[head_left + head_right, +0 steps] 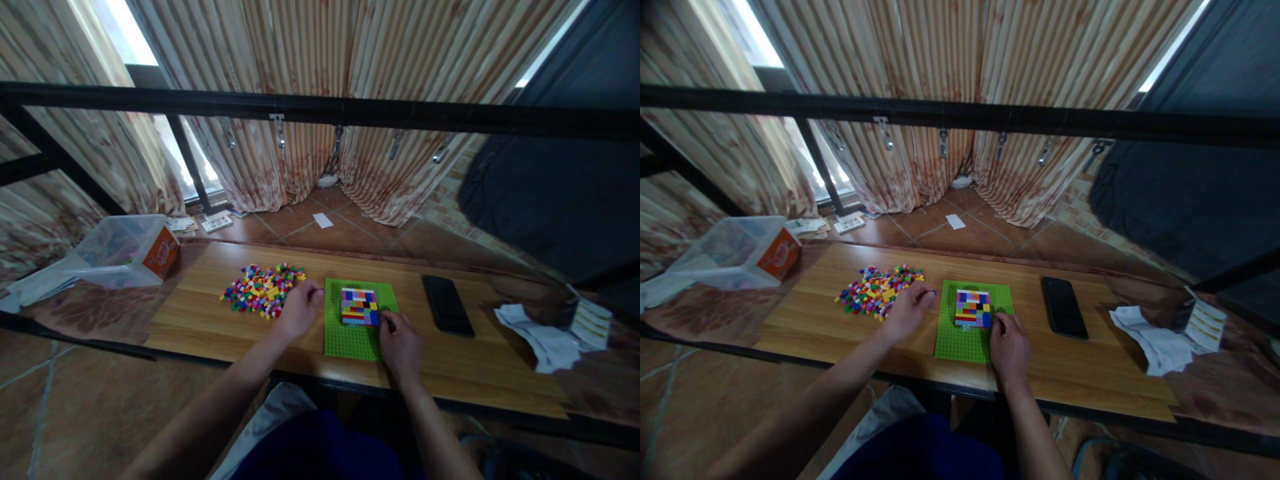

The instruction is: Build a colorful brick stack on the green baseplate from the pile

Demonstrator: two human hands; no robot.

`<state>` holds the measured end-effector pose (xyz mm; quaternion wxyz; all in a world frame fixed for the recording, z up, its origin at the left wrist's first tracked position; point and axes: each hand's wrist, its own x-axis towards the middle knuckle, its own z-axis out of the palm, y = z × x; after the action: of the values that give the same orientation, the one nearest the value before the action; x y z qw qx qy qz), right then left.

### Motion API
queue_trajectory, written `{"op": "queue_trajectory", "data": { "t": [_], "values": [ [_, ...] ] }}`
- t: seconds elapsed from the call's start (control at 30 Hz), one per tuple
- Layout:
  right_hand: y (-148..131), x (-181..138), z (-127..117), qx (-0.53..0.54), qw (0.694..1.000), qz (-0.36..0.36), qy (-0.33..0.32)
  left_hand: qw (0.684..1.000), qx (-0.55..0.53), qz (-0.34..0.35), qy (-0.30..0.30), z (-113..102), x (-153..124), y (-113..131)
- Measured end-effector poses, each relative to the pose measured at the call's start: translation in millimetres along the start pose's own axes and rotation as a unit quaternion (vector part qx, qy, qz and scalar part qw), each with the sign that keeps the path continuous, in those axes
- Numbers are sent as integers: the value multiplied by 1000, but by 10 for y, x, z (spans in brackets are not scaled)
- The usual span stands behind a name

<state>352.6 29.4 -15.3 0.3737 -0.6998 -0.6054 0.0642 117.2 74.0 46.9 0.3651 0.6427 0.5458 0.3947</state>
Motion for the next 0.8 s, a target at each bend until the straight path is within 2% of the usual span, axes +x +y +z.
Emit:
{"op": "queue_trajectory", "data": {
  "t": [0.1,0.23,0.3,0.37,0.43,0.5,0.63,0.8],
  "values": [
    [23,31,-25,46,999,26,1,971,-218,-92,-43,192,-209,85],
    [-16,117,-189,195,978,75,7,924,-328,-180,-81,333,-373,172],
    [-130,133,-305,252,966,65,-14,918,-340,-185,-88,356,-386,216],
    [-299,103,-398,278,958,30,-70,920,-341,-170,-94,370,-375,263],
    [-482,30,-442,292,948,-8,-128,922,-341,-148,-105,389,-365,311],
    [-625,-67,-436,305,939,-20,-159,924,-340,-127,-117,414,-371,349],
    [-683,-241,-360,342,928,23,-147,928,-333,-107,-130,483,-421,368],
    [-385,-209,-329,312,940,93,-101,944,-293,-115,-103,497,-463,280]
  ]
}}
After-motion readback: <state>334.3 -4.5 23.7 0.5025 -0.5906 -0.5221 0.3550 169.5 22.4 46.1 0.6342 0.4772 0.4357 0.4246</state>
